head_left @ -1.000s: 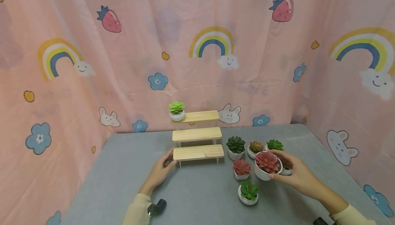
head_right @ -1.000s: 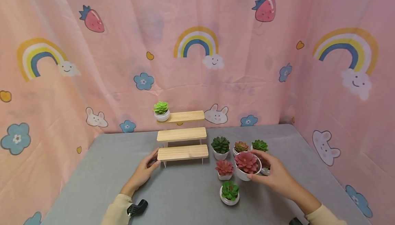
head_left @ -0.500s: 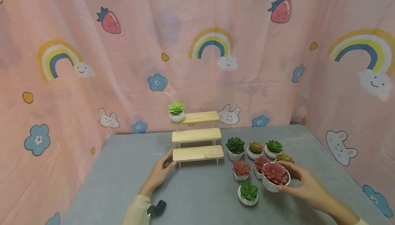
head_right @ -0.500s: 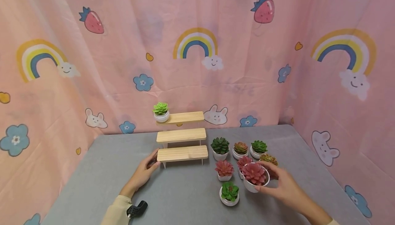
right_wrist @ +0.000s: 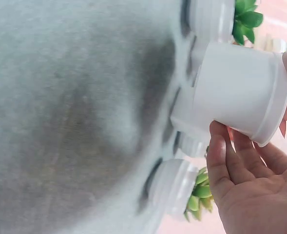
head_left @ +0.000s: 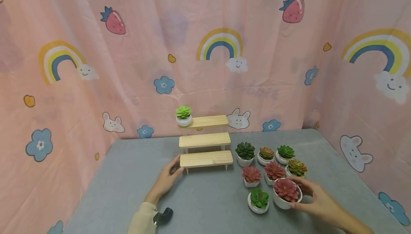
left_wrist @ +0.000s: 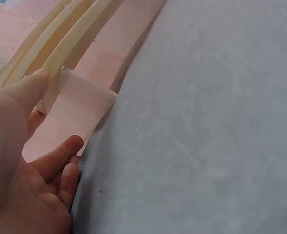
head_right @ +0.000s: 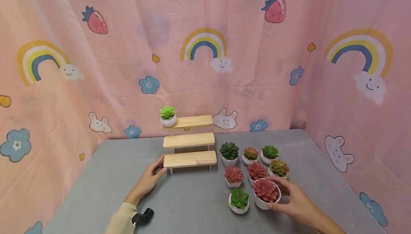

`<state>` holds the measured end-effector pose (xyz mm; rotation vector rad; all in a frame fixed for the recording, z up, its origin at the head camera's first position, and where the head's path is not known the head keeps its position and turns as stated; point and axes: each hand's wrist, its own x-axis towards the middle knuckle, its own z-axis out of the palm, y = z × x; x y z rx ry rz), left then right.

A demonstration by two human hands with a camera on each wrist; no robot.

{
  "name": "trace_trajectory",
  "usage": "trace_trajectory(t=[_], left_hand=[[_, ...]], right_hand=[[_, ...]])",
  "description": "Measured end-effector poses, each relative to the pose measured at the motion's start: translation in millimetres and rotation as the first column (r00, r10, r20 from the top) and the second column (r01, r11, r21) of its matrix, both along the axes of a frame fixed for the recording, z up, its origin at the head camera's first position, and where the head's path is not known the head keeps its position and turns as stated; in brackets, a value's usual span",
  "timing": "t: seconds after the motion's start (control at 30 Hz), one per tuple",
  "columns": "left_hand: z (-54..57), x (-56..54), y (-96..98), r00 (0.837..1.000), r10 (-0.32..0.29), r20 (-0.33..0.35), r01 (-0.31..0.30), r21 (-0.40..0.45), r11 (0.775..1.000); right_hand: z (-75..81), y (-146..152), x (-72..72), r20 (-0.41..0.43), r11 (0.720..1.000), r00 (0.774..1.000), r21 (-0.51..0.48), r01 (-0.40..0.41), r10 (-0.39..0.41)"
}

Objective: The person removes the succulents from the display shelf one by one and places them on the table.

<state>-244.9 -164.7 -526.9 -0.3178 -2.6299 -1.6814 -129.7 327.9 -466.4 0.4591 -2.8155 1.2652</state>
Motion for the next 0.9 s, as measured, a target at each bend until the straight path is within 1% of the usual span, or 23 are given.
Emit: trace_trajectory(t=[0.17,0.27,0.37,0.5,0.67,0.9], left_hand=[[0.4,0.4,0.2,1.0,-0.006,-0.015,0.006,0.002,1.0],[-0.3,0.1,0.1,1.0,0.0,-0.013,0.0,-0.004,1.0],[-1.5,-0.6,0.4,1.0,0.007,-0.009,-0.007,-0.018,1.0],[-1.2,-0.6,0.8,1.0,0.009,-0.011,-0.009,-0.015,1.0],[-0.4,-0.2,0.2,1.0,0.008,-0.011,-0.008,0.001,1.0],[-0.3,-0.5,0.4,1.0,0.014,-0.015,-0.015,-0.022,1.0]], right_hand=[[-7.3,3,-1.9,0.045,1.0,0.999,0.003,-0.013,0.012],[-9.7,4,-2.5,0.066,1.0,0.998,-0.005,-0.025,0.026],[-11.4,5,-2.8,0.111,0.999,0.993,-0.014,-0.035,0.036],[-13.5,6,-3.0,0.162,1.0,0.986,-0.009,-0.03,0.031],[-15.2,4,-3.5,0.148,1.0,0.989,-0.01,-0.028,0.03],[-15.7,1,-4.4,0.106,0.997,0.992,-0.038,-0.07,0.073]])
